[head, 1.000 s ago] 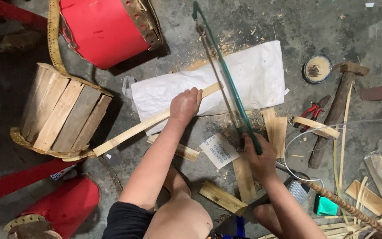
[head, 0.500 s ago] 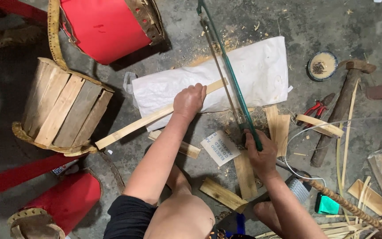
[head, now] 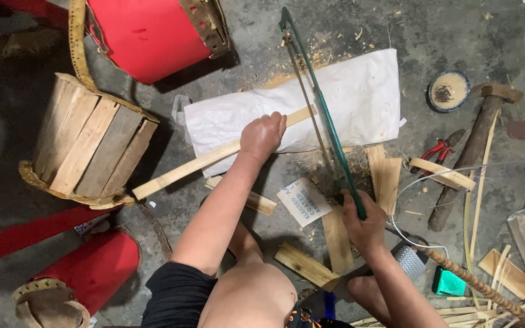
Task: A person uses a hand saw to cut a thin strip of wood or bamboo while working on the floor.
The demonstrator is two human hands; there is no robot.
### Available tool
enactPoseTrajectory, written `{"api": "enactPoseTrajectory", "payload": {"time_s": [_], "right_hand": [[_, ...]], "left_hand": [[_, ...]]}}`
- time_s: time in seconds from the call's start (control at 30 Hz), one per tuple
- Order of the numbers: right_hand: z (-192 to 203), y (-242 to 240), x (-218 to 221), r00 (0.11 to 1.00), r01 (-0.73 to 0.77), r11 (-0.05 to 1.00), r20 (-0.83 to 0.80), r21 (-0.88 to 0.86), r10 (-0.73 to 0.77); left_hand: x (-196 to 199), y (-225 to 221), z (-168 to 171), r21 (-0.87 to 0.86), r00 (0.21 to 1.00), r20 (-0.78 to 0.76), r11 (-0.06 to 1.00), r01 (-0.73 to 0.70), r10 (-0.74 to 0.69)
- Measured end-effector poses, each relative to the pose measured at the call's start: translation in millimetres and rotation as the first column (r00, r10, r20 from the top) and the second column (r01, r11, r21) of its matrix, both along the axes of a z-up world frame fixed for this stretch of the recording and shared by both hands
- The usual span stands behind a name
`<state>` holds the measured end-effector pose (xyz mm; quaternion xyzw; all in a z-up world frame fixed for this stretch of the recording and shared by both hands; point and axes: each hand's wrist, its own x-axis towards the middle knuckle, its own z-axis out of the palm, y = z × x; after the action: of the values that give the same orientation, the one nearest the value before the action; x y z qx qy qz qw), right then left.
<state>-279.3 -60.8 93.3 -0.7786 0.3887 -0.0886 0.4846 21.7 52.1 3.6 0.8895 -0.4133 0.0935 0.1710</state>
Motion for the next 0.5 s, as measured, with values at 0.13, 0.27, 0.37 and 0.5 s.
{"api": "enactPoseTrajectory", "payload": {"time_s": [0.13, 0.27, 0.37, 0.5], "right_hand": [[12, -2, 27, 0.997, 0.003, 0.999, 0.076, 0.041, -0.006], [21, -2, 26, 0.998, -0.018, 0.999, 0.054, -0.049, 0.020], [16, -1, 22, 0.999, -0.014, 0.996, 0.041, -0.083, 0.017], [14, 0, 15, 1.000, 0.021, 0.995, 0.000, -0.095, -0.021]], "left_hand": [[0, 2, -1, 0.008, 1.000, -0.013, 1.000, 0.008, -0.008], [0, 0, 0, 0.012, 1.000, -0.009, 1.000, 0.008, -0.008], [0, 2, -2, 0.011, 1.000, -0.007, 1.000, 0.007, -0.007], [1, 1, 3, 0.008, 1.000, -0.016, 1.000, 0.014, -0.013]]}}
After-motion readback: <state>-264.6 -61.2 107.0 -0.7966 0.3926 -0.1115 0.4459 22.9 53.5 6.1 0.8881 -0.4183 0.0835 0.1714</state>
